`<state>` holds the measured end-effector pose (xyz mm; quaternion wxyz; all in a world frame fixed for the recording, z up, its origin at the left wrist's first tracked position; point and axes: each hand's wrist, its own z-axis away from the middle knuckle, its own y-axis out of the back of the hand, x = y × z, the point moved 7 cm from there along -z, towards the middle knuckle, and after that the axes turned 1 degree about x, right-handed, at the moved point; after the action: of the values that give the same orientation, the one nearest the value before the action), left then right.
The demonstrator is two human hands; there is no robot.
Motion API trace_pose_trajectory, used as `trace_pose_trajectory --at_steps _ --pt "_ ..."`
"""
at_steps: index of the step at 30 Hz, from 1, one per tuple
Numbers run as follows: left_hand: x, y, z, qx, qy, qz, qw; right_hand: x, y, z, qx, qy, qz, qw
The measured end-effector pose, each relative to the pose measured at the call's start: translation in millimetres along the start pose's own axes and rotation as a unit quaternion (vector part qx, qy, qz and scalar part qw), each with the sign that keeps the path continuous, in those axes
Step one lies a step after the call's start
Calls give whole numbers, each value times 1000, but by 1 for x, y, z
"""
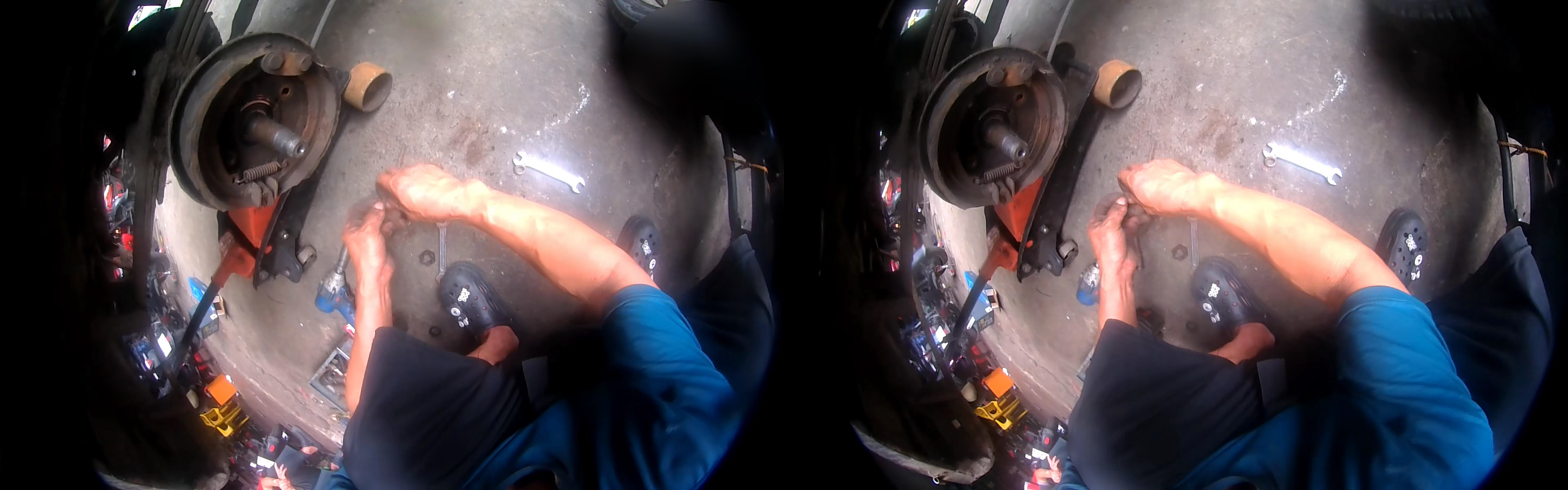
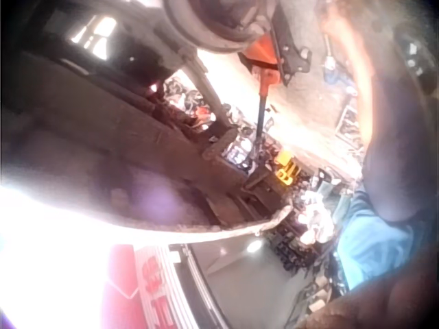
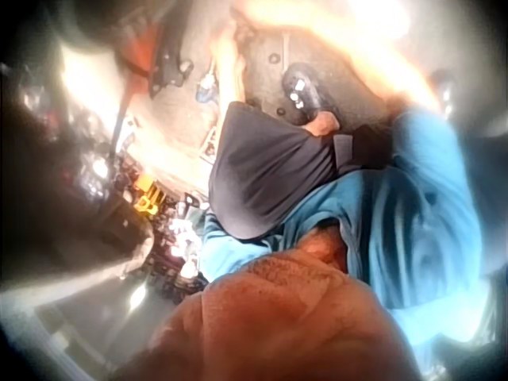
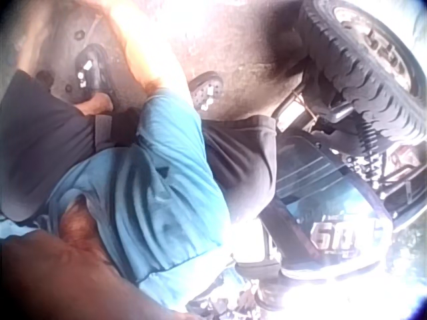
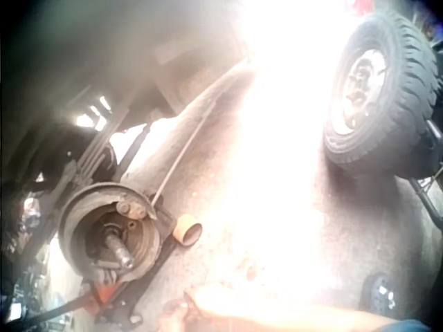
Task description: The person removes a wheel from a vehicle axle using a hammer and by hand, then adjusts the brake shoes and related assembly components on the axle.
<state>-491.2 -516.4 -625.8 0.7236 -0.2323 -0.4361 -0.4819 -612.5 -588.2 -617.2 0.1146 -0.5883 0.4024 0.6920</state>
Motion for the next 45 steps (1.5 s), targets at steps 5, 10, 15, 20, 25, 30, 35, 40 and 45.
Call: trace_pose_trajectory --at_steps 5,10,15,20,25,30,35,40,45 --pt "110 17 33 155 -389 -110 901 34 81 -14 368 -176 -305 860" --pt "181 13 40 99 -514 -73 849 -9 129 -63 410 -115 -591 685" --pt "198 -21 31 77 -510 -73 853 -2 131 -93 471 -120 -576 658" --pt "217 -28 44 176 -470 -93 860 -18 133 -95 475 -97 -479 732" --pt "226 -25 47 207 -501 -202 816 -20 126 -93 480 -92 -494 719" --pt "233 -34 44 193 -512 -242 801 -14 121 -95 459 -40 -580 672" --pt "237 -28 43 176 -528 -256 791 -15 119 -95 448 -55 -568 688" --pt "234 -29 42 200 -533 -262 779 -20 127 -93 442 -59 -563 696" --pt "233 -34 51 235 -530 -206 788 -24 132 -107 415 -47 -564 712"
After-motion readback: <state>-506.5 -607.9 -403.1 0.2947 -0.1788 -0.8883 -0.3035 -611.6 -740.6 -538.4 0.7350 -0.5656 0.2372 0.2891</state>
